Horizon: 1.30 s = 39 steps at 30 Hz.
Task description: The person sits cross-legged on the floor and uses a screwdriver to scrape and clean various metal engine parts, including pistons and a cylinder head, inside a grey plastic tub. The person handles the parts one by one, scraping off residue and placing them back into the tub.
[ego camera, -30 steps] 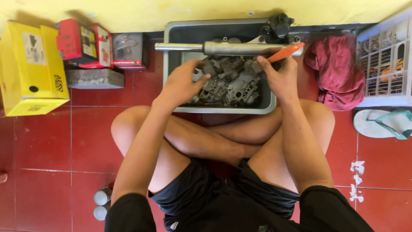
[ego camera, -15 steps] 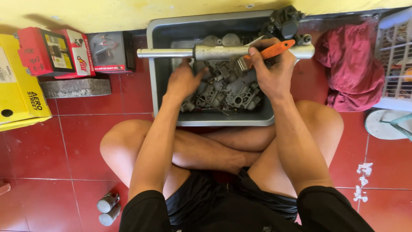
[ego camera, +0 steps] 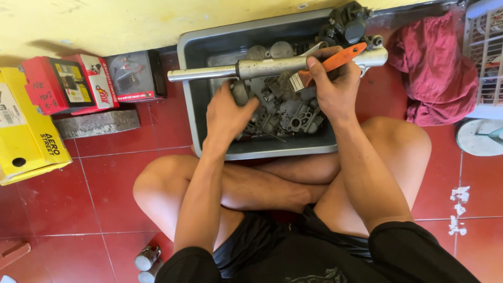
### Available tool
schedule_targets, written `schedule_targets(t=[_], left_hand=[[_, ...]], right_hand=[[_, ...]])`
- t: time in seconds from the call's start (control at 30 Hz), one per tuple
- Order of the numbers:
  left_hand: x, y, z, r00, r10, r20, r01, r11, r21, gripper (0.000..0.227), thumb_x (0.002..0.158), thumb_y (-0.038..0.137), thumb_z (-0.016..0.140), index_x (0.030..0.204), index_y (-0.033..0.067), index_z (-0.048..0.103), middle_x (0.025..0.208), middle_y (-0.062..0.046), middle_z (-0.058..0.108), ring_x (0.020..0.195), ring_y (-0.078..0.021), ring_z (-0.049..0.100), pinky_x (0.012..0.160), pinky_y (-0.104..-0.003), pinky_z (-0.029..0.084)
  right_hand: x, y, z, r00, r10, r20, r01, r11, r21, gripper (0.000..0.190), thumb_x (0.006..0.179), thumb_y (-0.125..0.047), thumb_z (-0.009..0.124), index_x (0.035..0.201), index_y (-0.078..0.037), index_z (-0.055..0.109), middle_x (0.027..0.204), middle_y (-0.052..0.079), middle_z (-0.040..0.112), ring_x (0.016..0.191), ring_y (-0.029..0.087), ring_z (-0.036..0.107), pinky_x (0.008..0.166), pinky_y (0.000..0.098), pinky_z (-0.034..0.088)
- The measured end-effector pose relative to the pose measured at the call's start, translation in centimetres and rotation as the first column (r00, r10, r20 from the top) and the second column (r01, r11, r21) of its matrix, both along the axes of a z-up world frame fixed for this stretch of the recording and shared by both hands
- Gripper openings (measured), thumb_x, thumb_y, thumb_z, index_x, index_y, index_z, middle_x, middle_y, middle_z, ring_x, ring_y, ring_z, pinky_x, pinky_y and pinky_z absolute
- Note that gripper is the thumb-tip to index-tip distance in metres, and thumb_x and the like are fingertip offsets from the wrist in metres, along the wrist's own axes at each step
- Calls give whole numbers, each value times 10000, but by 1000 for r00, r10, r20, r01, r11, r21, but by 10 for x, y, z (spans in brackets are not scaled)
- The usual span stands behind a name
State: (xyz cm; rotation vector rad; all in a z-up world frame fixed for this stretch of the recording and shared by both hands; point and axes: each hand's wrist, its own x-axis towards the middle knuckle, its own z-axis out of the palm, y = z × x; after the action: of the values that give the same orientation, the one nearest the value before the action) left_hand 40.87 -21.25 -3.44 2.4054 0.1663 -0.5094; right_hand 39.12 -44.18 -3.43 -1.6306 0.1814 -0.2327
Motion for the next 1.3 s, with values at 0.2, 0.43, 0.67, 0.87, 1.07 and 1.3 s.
schedule_targets(t=[0.2,0.43,0.67,0.87,1.07,1.3], left_hand=[[-24,20,4,925,21,-380,-322,576,-752,575,838,112,550,1361,-120,602,1024,-184,701,834,-183,594,643,-235,500],[-14,10,-5,884,70,-462,-454,-109,-885,596,850,268,639,1386,25,547,1203,-195,511,823,-285,679,614,-404,610],[-17,-5,14,929,332,166,-49,553,-832,361,872,222,703,1204,82,671,1109,-92,633,895,-197,609,812,-328,536],[-24,-13,12,702,54,711,255,912,-321,418,901,280,784,1290,183,667,1181,-27,581,1016,-265,721,918,-474,622],[-19,-14,13,570,-43,821,304,939,-161,403,836,296,825,1200,160,719,1058,-11,624,832,-214,747,761,-363,660],[-18,-11,3,747,19,665,321,866,-385,461,839,348,824,1257,204,693,1071,4,668,938,-215,757,845,-358,636]], right_hand=[[0,-3,5,993,4,-118,72,771,632,146,963,-139,657,1043,-19,632,891,125,681,556,137,559,403,218,437],[-7,-5,-1,987,160,-11,-88,597,797,312,875,-166,814,1069,-15,622,968,173,696,634,199,650,433,247,504],[-5,2,4,962,252,-104,-176,865,470,93,1055,-96,563,1070,-34,630,948,97,673,868,190,676,842,308,580],[-9,19,-11,946,320,-47,-317,947,53,117,1039,-89,681,1033,18,728,690,126,642,594,186,637,587,277,513],[-11,19,0,931,366,14,-354,910,-217,152,1026,-155,755,945,-34,709,672,120,591,613,251,572,603,364,437],[-8,22,10,905,421,56,-373,850,-372,321,1107,-106,656,795,-56,600,613,97,480,533,278,501,559,345,408]])
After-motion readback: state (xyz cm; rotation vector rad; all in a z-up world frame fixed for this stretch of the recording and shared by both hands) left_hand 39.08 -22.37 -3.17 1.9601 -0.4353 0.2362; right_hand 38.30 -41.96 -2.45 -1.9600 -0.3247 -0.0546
